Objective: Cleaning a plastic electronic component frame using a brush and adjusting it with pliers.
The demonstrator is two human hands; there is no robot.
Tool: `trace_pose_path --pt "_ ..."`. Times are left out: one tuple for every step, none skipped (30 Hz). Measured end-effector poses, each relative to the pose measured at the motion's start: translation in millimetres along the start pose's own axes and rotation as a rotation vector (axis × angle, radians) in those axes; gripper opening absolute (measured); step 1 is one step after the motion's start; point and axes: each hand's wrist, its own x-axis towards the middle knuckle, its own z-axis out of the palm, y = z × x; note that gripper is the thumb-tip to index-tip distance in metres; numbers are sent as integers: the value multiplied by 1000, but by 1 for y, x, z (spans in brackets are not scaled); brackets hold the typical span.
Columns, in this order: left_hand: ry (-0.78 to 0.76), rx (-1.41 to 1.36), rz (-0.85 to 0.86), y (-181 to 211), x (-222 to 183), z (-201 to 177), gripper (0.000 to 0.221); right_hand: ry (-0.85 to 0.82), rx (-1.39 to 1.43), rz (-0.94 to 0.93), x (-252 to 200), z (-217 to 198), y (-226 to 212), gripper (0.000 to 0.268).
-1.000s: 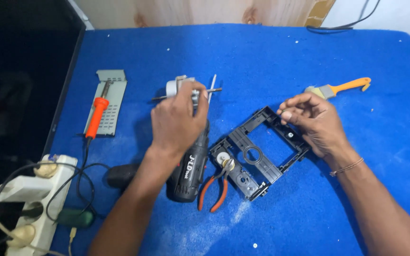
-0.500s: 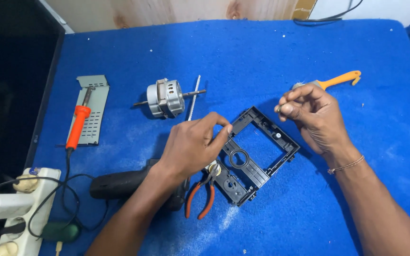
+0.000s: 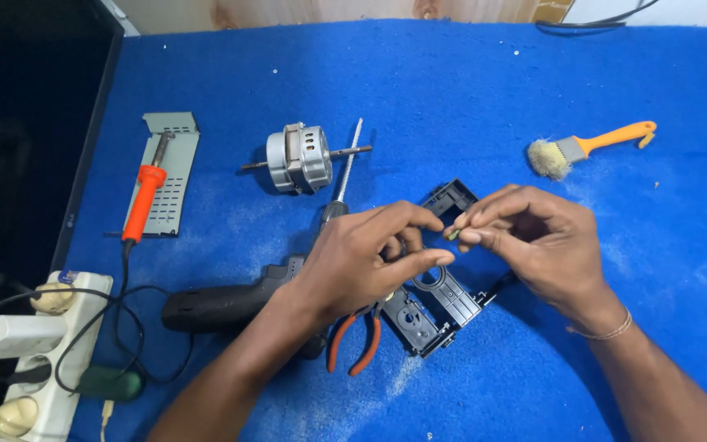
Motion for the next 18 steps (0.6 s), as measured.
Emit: trace_pose_path --pt "2 0 -4 0 0 1 24 -3 1 3 -1 0 1 17" --pt "-18 -9 -1 0 -1 1 23 -5 27 -10 -2 1 1 18" --pt "-38 -17 2 0 -1 2 24 -8 53 -23 -3 1 1 19" --pt "-38 -17 0 -1 -1 3 24 -9 54 -21 -4 2 3 19" --pt "-35 -23 2 -2 0 4 22 -12 65 -17 -4 2 4 20" --pt "-33 -29 5 -3 0 5 20 -14 75 -13 -4 3 5 21" --pt "-32 -29 4 -2 1 5 20 -16 75 -13 -5 4 4 21" --pt "-32 -46 3 -2 1 5 18 -23 61 -24 -5 6 3 20" --pt "-33 -62 2 -1 1 5 16 -30 47 -35 -6 7 2 18" --pt "-31 -62 1 -2 2 4 16 -32 47 -35 -6 7 3 18" --pt "-21 -83 -2 -3 2 4 13 -38 31 -30 -6 6 3 17" --pt "-11 -104 -5 -3 2 3 10 -44 15 -26 -5 6 4 16" --pt "-8 -103 -7 -4 2 3 10 -48 15 -26 -5 6 3 16" --pt "6 -120 -16 -5 2 2 11 -49 -2 -28 -5 6 2 16" --pt "20 -136 -24 -6 2 1 12 -50 -19 -30 -4 7 1 16" --pt "22 -136 -24 -7 2 2 12 -52 -20 -31 -4 6 1 16" --pt "25 -142 -24 -7 2 2 12 -54 -42 -14 -4 6 1 16" --pt "28 -148 -26 -8 1 2 12 -56 -63 3 -4 6 2 17"
